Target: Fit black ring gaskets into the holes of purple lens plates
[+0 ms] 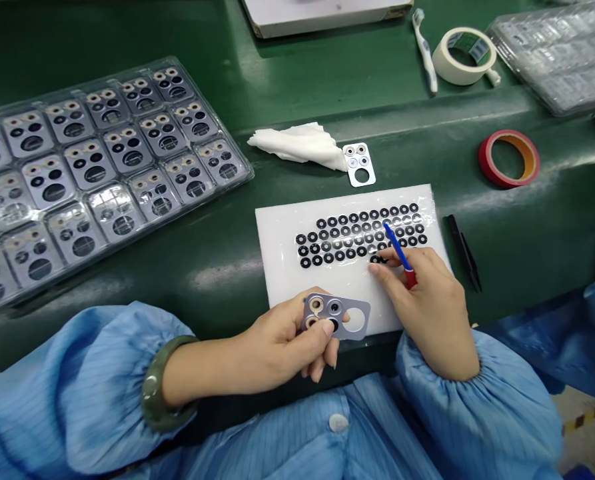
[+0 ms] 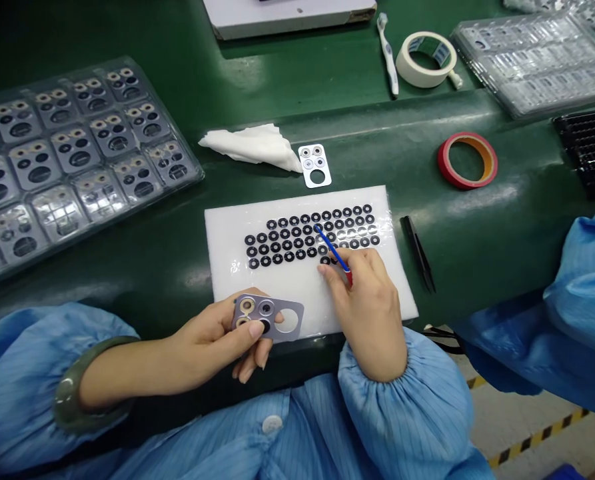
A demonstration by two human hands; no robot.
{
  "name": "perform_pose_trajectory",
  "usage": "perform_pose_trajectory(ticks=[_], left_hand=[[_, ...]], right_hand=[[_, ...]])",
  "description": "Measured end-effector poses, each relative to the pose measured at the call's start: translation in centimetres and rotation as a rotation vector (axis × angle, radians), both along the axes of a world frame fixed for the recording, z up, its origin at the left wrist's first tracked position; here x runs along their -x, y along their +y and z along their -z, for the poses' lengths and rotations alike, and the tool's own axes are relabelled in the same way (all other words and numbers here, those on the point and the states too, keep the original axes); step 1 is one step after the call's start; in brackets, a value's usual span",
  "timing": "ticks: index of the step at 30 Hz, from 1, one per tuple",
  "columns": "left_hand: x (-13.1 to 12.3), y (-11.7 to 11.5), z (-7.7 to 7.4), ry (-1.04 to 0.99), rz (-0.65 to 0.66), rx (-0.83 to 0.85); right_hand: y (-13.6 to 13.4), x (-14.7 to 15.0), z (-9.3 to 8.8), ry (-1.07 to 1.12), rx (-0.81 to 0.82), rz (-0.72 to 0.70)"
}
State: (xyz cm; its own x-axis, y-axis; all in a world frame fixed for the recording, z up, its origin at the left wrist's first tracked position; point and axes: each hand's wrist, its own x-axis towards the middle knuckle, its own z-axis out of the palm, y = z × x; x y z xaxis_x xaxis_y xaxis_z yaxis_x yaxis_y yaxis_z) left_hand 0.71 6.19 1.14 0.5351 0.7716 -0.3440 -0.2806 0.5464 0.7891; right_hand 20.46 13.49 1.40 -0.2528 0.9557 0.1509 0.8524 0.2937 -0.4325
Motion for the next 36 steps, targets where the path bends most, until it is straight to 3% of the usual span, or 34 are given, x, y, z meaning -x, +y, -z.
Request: perform_pose_trajectory(ticks=[10,13,16,19,23,29,36], left_hand=[[0.0,0.2,-0.1,0.028,0.002,-0.020],[0.0,0.2,-0.2,0.032,0.000,-0.025],[0.0,0.2,-0.1,0.035,-0.002,-0.052],[0.0,0.2,0.1,0.033,-0.003,-0.080],[0.0,0.1,0.4,0.047,-0.005,-0.138],[-0.1,0.1,0.4,0.093,-0.007,-0.177],[-0.1,0.1,0.3,0.076,-0.012,-0.183]], right_hand=[[-0.1,0.3,-0.2,0.094,0.020,0.009],[-0.5,0.4,-1.0,0.183,0.028,0.036],[-1.1,0.5,-2.7,0.359,0.171,0.029],[-1.8,0.8,-4.3,0.513,0.397,-0.092],[-2.4,1.5,-4.8,0.540,0.548,-0.189],[-3.1,2.5,-3.4,0.519,0.485,-0.166],[-3.3,2.8,-3.6,0.553,0.411,-0.147]])
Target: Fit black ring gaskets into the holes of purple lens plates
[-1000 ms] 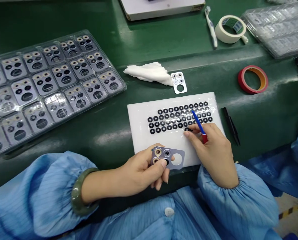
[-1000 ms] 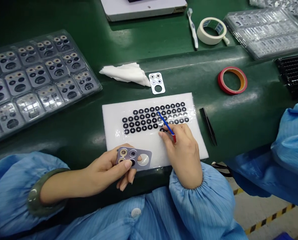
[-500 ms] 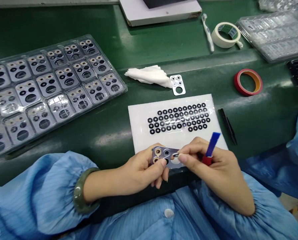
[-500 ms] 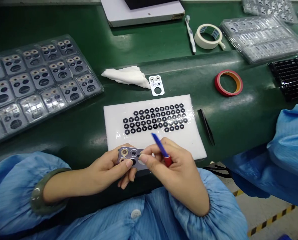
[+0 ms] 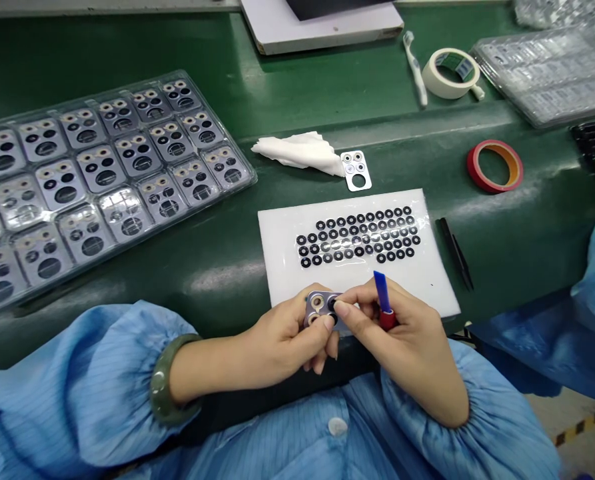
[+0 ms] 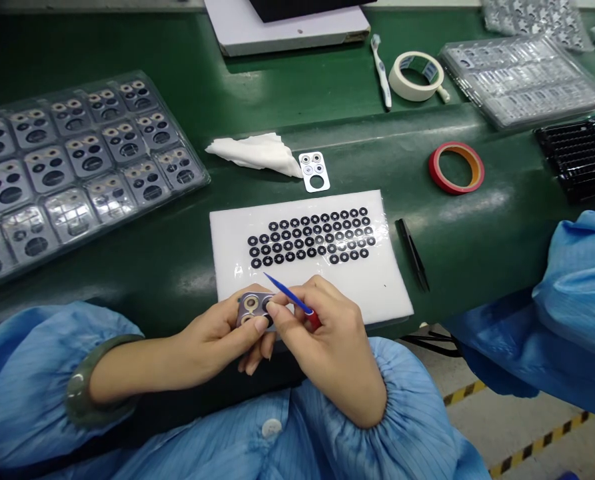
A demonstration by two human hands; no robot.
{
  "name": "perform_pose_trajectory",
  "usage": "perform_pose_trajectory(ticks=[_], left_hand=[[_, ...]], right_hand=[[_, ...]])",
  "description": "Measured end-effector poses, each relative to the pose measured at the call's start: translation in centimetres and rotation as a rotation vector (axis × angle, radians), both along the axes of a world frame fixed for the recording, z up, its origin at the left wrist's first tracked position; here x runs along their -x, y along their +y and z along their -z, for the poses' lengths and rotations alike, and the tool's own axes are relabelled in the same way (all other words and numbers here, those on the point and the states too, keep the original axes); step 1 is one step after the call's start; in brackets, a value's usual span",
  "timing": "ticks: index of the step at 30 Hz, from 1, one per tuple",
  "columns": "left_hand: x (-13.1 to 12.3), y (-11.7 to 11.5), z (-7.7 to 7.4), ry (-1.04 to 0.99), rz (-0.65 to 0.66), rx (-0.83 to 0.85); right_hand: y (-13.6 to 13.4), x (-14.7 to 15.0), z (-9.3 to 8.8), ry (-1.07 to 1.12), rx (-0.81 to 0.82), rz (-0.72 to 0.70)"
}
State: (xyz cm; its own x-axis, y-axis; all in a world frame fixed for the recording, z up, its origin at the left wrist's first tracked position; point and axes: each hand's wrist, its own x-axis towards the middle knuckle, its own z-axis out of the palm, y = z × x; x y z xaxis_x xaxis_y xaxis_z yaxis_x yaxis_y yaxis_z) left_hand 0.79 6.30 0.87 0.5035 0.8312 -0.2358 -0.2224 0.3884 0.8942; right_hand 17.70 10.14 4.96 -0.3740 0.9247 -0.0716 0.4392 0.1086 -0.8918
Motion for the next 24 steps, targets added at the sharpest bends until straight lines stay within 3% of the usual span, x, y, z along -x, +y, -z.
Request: perform_pose_trajectory(ticks=[10,18,24], left_hand=[[0.0,-0.1,0.0,0.017,-0.022,0.020],[-0.1,-0.1,0.1,0.021,-0.029,0.040],[-0.1,0.0,-0.2,-0.036,-0.037,0.074]], right_hand=[[-0.4,0.4,0.6,-0.025,-0.076,0.038],[-0.5,0.7,1.2,-0.017,-0.023,0.089],[-1.2,0.3,1.4,-0.136,-0.302,-0.058]])
